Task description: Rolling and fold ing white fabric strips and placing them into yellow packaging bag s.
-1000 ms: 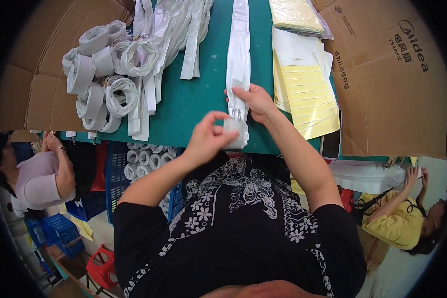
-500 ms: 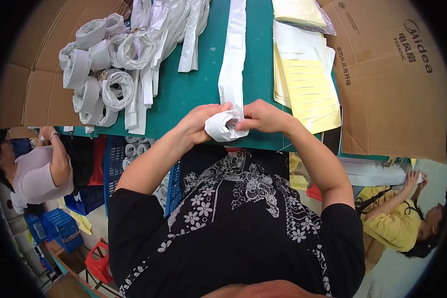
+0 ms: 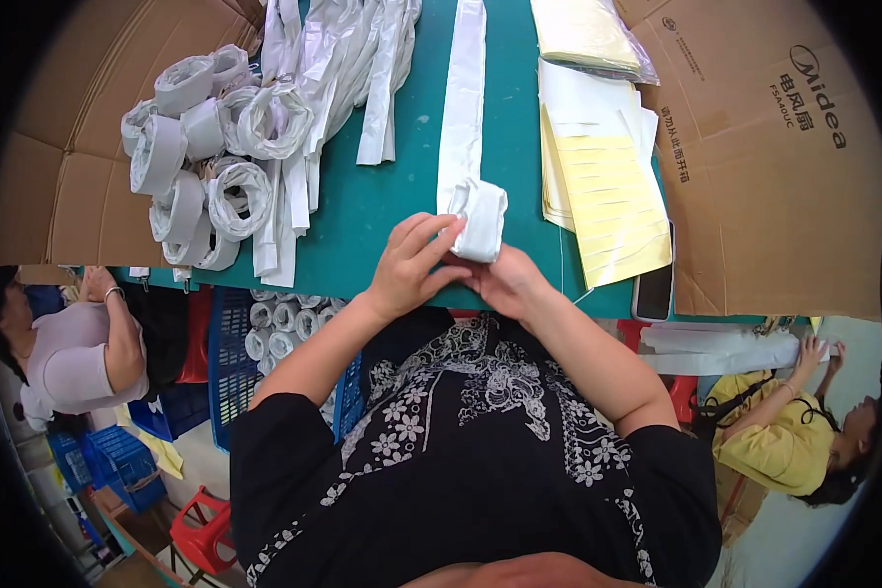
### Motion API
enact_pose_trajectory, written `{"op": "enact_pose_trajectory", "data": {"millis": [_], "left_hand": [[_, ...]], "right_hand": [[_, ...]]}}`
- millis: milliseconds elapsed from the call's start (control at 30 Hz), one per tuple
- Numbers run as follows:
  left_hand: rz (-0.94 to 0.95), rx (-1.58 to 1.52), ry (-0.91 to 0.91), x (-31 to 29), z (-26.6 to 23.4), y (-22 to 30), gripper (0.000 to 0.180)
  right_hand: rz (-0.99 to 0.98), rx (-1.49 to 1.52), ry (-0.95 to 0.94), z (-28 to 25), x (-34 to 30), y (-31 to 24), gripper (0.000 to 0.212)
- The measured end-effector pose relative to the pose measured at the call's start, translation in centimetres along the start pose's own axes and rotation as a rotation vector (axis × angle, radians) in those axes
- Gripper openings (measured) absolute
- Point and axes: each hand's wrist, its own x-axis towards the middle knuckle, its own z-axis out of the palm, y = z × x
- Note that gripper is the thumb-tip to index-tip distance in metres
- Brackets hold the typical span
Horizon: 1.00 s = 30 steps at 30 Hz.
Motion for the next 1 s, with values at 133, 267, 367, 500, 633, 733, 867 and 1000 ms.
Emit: {"op": "enact_pose_trajectory", "data": {"millis": [133, 267, 367, 500, 633, 733, 867, 1000], "left_hand": [[0.145, -0.003, 0.003, 0.1, 0.0, -0.6, 0.047], [0.048, -0.076, 0.03, -0.3, 0.3, -0.4, 0.044], [-0.016, -0.07, 0.082, -0.5, 0.5, -0.6, 0.043], [0.048, -0.027, 0.065, -1.4, 0.1, -0.9, 0.036], [0.207, -0.122, 0.007, -1.1, -0.4, -0.7, 0.027], [0.091, -0.204, -0.059, -0.7, -0.6, 0.8, 0.021], [-0.366, -0.311, -0.189, -0.5, -1.1, 0.8, 0.016], [-1.027, -0.869, -0.114, 2.5, -0.9, 1.2, 0.025]], "right_hand": [[0.073, 0.124, -0.019, 0.1, -0.5, 0.3, 0.028], [0.107, 0.191, -0.04, -0.2, -0.1, 0.7, 0.029], [0.118, 0.203, -0.025, 1.0, -0.3, 1.0, 0.029], [0.117, 0.25, -0.062, 1.1, -0.5, 1.4, 0.032], [0.058, 0.346, -0.274, -1.3, 0.6, 0.4, 0.038], [-0.102, 0.227, -0.387, -1.8, 1.9, -1.6, 0.045], [-0.243, -0.124, -0.263, -1.5, 1.5, -3.3, 0.056], [-0.362, -0.52, -0.177, -0.7, 0.3, -4.1, 0.044]]}}
